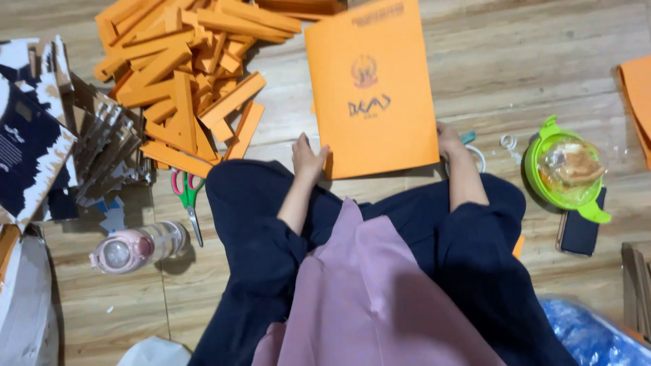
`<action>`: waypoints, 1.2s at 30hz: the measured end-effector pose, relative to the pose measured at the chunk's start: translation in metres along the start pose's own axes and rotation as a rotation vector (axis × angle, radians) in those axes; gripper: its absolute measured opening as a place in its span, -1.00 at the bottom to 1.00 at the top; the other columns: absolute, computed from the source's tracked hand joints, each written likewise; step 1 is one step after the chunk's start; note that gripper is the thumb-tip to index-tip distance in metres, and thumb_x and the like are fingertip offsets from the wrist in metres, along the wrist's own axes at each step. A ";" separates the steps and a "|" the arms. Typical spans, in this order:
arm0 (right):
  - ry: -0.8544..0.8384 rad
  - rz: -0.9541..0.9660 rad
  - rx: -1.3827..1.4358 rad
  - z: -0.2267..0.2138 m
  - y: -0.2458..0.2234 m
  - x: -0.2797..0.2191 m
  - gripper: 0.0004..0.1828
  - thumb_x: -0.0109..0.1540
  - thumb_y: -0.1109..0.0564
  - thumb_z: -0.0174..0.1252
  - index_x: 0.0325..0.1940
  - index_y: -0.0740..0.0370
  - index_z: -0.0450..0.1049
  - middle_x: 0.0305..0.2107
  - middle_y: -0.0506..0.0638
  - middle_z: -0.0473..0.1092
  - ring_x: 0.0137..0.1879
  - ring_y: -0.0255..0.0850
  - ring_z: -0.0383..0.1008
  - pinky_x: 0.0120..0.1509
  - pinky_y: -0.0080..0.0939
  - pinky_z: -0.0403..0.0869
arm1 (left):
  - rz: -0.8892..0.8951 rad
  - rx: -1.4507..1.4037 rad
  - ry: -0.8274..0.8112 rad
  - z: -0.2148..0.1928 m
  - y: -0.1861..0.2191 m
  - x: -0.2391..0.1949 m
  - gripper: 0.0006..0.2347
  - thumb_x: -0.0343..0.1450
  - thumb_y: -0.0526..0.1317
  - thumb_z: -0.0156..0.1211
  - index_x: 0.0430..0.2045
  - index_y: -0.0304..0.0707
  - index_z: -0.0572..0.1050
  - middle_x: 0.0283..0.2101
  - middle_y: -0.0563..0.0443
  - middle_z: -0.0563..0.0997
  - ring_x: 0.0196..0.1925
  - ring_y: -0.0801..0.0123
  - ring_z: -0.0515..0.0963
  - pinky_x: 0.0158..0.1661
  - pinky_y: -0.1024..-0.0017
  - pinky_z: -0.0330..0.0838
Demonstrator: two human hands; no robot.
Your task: Applying adhesive tape to paper strips and attaching them to folders as part of a manual finishing process.
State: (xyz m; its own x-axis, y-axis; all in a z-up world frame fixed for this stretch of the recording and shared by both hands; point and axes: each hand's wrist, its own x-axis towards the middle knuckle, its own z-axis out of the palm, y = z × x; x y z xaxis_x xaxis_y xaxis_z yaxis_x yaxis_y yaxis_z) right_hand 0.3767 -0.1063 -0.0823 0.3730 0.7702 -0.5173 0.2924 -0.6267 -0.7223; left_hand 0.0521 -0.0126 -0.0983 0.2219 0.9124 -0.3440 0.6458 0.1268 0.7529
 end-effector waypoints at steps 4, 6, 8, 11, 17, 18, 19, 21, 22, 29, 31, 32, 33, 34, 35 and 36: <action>0.069 0.041 -0.176 -0.025 -0.011 -0.014 -0.61 0.11 -0.03 0.10 0.01 0.07 0.37 -0.11 0.20 0.32 0.07 0.20 0.26 0.07 0.17 0.31 | -0.223 -0.274 -0.038 0.028 -0.010 -0.008 -0.32 0.17 -0.12 0.32 0.11 -0.30 0.09 0.09 -0.29 0.28 0.06 0.06 0.40 -0.10 0.26 0.41; 0.117 -0.026 -0.326 -0.040 -0.002 -0.012 -0.72 0.16 -0.04 0.00 -0.09 0.00 0.42 -0.15 0.19 0.36 0.05 0.19 0.29 0.11 0.12 0.28 | -0.275 -0.375 -0.039 0.049 -0.022 -0.012 -0.38 0.13 -0.16 0.35 0.06 -0.25 0.21 0.12 -0.30 0.25 0.02 0.05 0.43 -0.20 0.30 0.49; 0.127 -0.201 -0.183 -0.052 0.002 -0.021 -0.70 0.13 0.14 0.00 -0.05 0.08 0.42 -0.15 0.13 0.38 -0.07 0.07 0.38 0.06 0.05 0.31 | -0.333 -0.471 -0.081 0.069 -0.033 -0.018 -0.50 0.05 0.02 0.47 -0.22 -0.15 0.44 -0.29 -0.08 0.47 -0.25 0.25 0.53 -0.35 0.45 0.51; 0.114 -0.363 0.126 -0.068 -0.032 -0.058 -0.65 0.06 0.32 0.05 -0.07 0.22 0.39 -0.25 0.05 0.33 -0.21 -0.19 0.27 0.02 -0.20 0.31 | -0.283 -0.679 -0.125 0.070 -0.014 -0.041 -0.57 0.15 -0.13 0.40 -0.20 -0.25 0.37 -0.18 -0.13 0.43 -0.17 0.22 0.45 -0.26 0.37 0.44; 0.331 -0.521 0.211 -0.082 -0.087 -0.097 -0.96 0.23 0.27 0.11 -0.27 0.17 0.41 -0.48 0.03 0.31 -0.23 -0.29 0.28 -0.09 -0.28 0.31 | 0.139 -0.816 -0.147 -0.013 0.110 -0.098 -0.68 0.37 -0.44 -0.29 0.00 -0.16 0.16 -0.02 -0.17 0.39 -0.09 0.20 0.47 -0.28 0.35 0.51; 0.333 -0.528 0.211 -0.080 -0.086 -0.092 -0.96 0.23 0.27 0.11 -0.27 0.17 0.41 -0.48 0.03 0.31 -0.23 -0.29 0.28 -0.09 -0.28 0.31 | 0.146 -0.817 -0.145 -0.017 0.119 -0.094 -0.68 0.37 -0.44 -0.29 0.00 -0.16 0.16 -0.02 -0.17 0.39 -0.09 0.20 0.47 -0.28 0.35 0.51; 0.361 -0.603 0.272 -0.076 -0.085 -0.087 -0.92 0.21 0.26 0.15 -0.24 0.16 0.42 -0.44 0.00 0.34 -0.19 -0.32 0.31 -0.09 -0.31 0.32 | 0.101 -0.944 -0.199 -0.021 0.127 -0.092 -0.64 0.36 -0.24 -0.30 0.07 -0.16 0.05 0.02 -0.27 0.35 -0.04 0.06 0.44 -0.20 0.21 0.44; 0.384 -0.682 0.334 -0.070 -0.082 -0.076 -0.88 0.19 0.26 0.19 -0.21 0.16 0.43 -0.40 -0.02 0.36 -0.16 -0.34 0.34 -0.09 -0.34 0.34 | 0.057 -1.072 -0.250 -0.032 0.141 -0.087 -0.52 0.34 -0.04 -0.31 0.14 -0.17 -0.05 0.06 -0.37 0.32 0.01 -0.08 0.40 -0.13 0.07 0.38; 0.385 -0.707 0.372 -0.068 -0.080 -0.070 -0.87 0.17 0.26 0.20 -0.21 0.16 0.43 -0.39 -0.03 0.37 -0.16 -0.35 0.33 -0.09 -0.34 0.34 | 0.031 -1.109 -0.234 -0.039 0.148 -0.084 -0.49 0.34 0.05 -0.39 0.15 -0.18 -0.04 0.03 -0.40 0.34 -0.02 -0.12 0.42 -0.15 0.09 0.40; 0.390 -0.646 0.508 -0.051 -0.076 -0.038 -0.75 0.29 0.31 -0.11 0.07 0.28 0.24 -0.22 -0.03 0.35 -0.09 -0.38 0.32 -0.03 -0.39 0.37 | 0.144 -1.014 0.173 -0.051 0.172 -0.045 -0.68 0.38 -0.28 0.01 0.02 -0.35 0.26 -0.08 -0.14 0.44 -0.19 0.34 0.48 -0.38 0.36 0.54; 0.377 -0.594 0.568 -0.051 -0.088 -0.041 -0.72 0.33 0.25 -0.18 0.14 0.22 0.21 -0.26 0.03 0.36 -0.24 -0.29 0.38 -0.18 -0.38 0.42 | 0.232 -0.980 0.229 -0.057 0.136 0.023 -0.68 0.39 -0.23 0.02 0.00 -0.34 0.28 -0.11 -0.15 0.44 -0.22 0.27 0.52 -0.46 0.35 0.55; 0.369 -0.538 0.627 -0.051 -0.094 -0.042 -0.69 0.36 0.19 -0.25 0.20 0.16 0.17 -0.29 0.09 0.37 -0.38 -0.20 0.44 -0.33 -0.37 0.46 | 0.319 -0.943 0.280 -0.059 0.117 0.057 -0.68 0.40 -0.17 0.02 -0.02 -0.34 0.30 -0.15 -0.15 0.45 -0.25 0.20 0.55 -0.53 0.34 0.56; 0.363 -0.537 0.625 -0.052 -0.093 -0.037 -0.69 0.36 0.19 -0.25 0.20 0.16 0.17 -0.29 0.09 0.37 -0.38 -0.20 0.44 -0.33 -0.37 0.46 | 0.315 -0.944 0.286 -0.089 0.142 0.063 -0.68 0.40 -0.17 0.02 -0.02 -0.34 0.30 -0.15 -0.15 0.45 -0.25 0.20 0.55 -0.53 0.34 0.56; 0.380 -0.520 0.614 -0.053 -0.091 -0.031 -0.69 0.37 0.19 -0.25 0.21 0.18 0.16 -0.31 0.09 0.37 -0.39 -0.21 0.44 -0.35 -0.37 0.46 | 0.366 -0.806 0.405 -0.118 0.166 0.070 -0.59 0.38 -0.11 0.07 -0.01 -0.48 0.26 -0.04 -0.35 0.35 -0.02 0.02 0.33 -0.16 0.20 0.23; 0.398 -0.494 0.605 -0.053 -0.086 -0.028 -0.69 0.37 0.20 -0.25 0.21 0.20 0.15 -0.32 0.08 0.36 -0.40 -0.22 0.44 -0.36 -0.38 0.46 | 0.409 -0.659 0.514 -0.147 0.189 0.075 -0.49 0.36 -0.06 0.11 0.00 -0.62 0.22 0.07 -0.54 0.26 0.22 -0.15 0.11 0.21 0.06 -0.10; 0.393 -0.484 0.604 -0.053 -0.093 -0.027 -0.69 0.37 0.20 -0.25 0.21 0.20 0.15 -0.32 0.08 0.36 -0.40 -0.22 0.44 -0.36 -0.38 0.46 | 0.398 -0.655 0.513 -0.171 0.194 0.104 -0.49 0.36 -0.06 0.11 0.00 -0.62 0.22 0.07 -0.54 0.26 0.22 -0.15 0.11 0.21 0.06 -0.10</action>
State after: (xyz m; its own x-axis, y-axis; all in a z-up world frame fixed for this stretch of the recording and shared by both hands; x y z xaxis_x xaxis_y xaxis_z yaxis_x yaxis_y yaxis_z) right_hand 0.3859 -0.0750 0.0225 0.6381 0.7695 0.0255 0.0218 0.0150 -0.9996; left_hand 0.0756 0.1736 0.1085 -0.1132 0.9769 0.1814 0.0140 -0.1810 0.9834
